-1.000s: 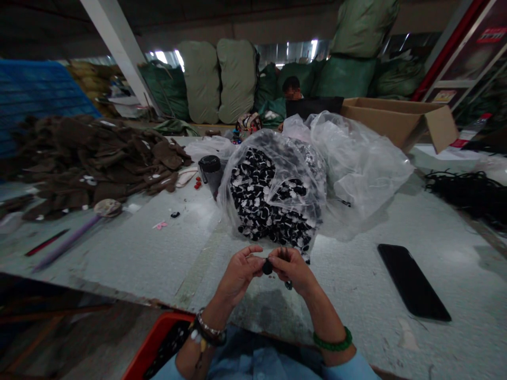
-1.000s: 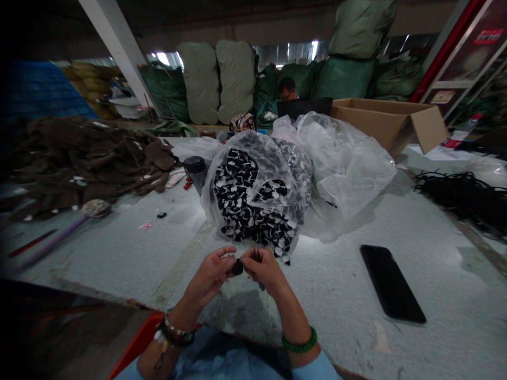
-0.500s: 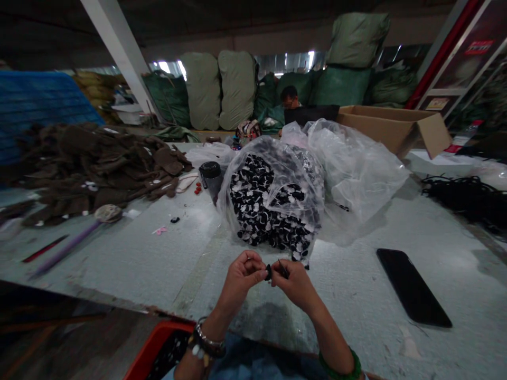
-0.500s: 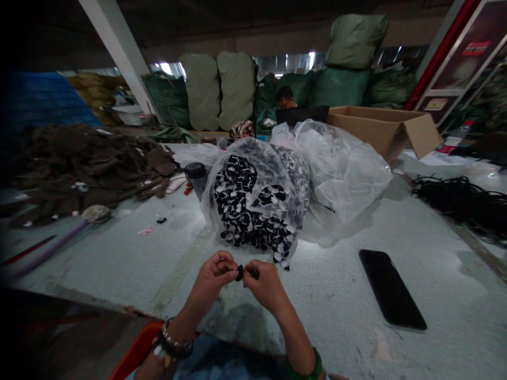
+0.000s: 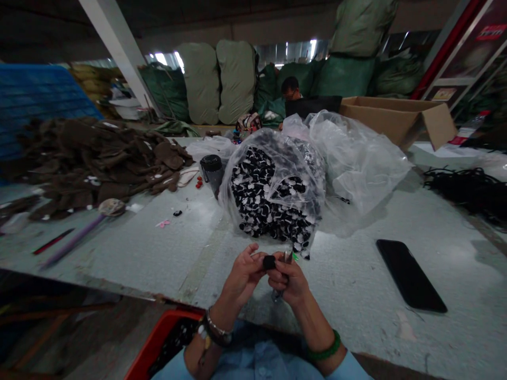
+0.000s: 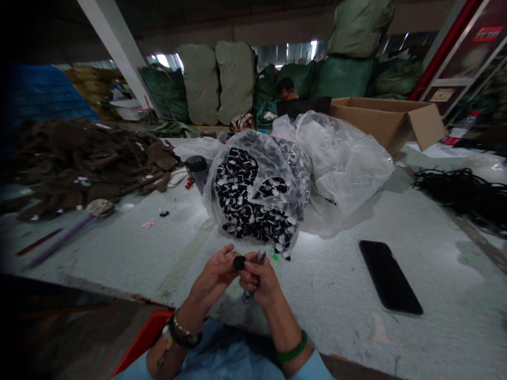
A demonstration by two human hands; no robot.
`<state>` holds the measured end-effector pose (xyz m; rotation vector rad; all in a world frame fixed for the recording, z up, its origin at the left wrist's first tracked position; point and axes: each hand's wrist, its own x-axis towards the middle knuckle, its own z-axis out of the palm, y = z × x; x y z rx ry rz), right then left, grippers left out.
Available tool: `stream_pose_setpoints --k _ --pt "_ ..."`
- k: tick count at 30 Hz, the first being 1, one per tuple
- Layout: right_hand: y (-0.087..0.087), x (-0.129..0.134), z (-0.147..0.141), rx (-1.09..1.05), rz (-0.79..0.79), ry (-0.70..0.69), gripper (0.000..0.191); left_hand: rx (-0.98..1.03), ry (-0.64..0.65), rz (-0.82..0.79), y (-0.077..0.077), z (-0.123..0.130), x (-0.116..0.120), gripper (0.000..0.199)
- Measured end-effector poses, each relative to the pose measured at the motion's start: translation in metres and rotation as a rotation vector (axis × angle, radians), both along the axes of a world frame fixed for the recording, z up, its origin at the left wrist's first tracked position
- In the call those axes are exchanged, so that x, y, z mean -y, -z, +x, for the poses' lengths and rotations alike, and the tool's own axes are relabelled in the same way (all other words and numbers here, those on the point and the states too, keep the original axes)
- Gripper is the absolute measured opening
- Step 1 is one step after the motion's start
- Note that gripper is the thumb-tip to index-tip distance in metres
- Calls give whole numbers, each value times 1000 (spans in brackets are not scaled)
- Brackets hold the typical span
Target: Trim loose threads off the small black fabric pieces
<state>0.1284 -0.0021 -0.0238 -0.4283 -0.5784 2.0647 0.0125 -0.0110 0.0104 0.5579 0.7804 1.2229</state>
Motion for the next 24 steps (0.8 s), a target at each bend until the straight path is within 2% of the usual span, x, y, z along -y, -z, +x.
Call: stream_pose_setpoints --k 3,8,10,14,17,21,24 --pt "2 0 1 -81 23 -55 16 31 -3 -41 0 2 1 45" --pt "-3 -2 2 57 -12 47 13 -62 -37 55 3 2 0 35" --pt "-5 -2 3 74 -25 34 13 -74 -53 63 5 1 -1 33" --pt "-5 2 1 -102 -95 -65 16 21 -11 -12 6 0 0 40" --pt "-3 6 -1 -176 -122 -64 17 52 17 -19 5 -1 0 40" --pt "-1 6 -2 -96 -96 -36 16 -29 30 -25 3 -5 -2 33" --pt "0 5 -2 -40 -76 -26 18 -17 20 -96 3 -9 -2 36"
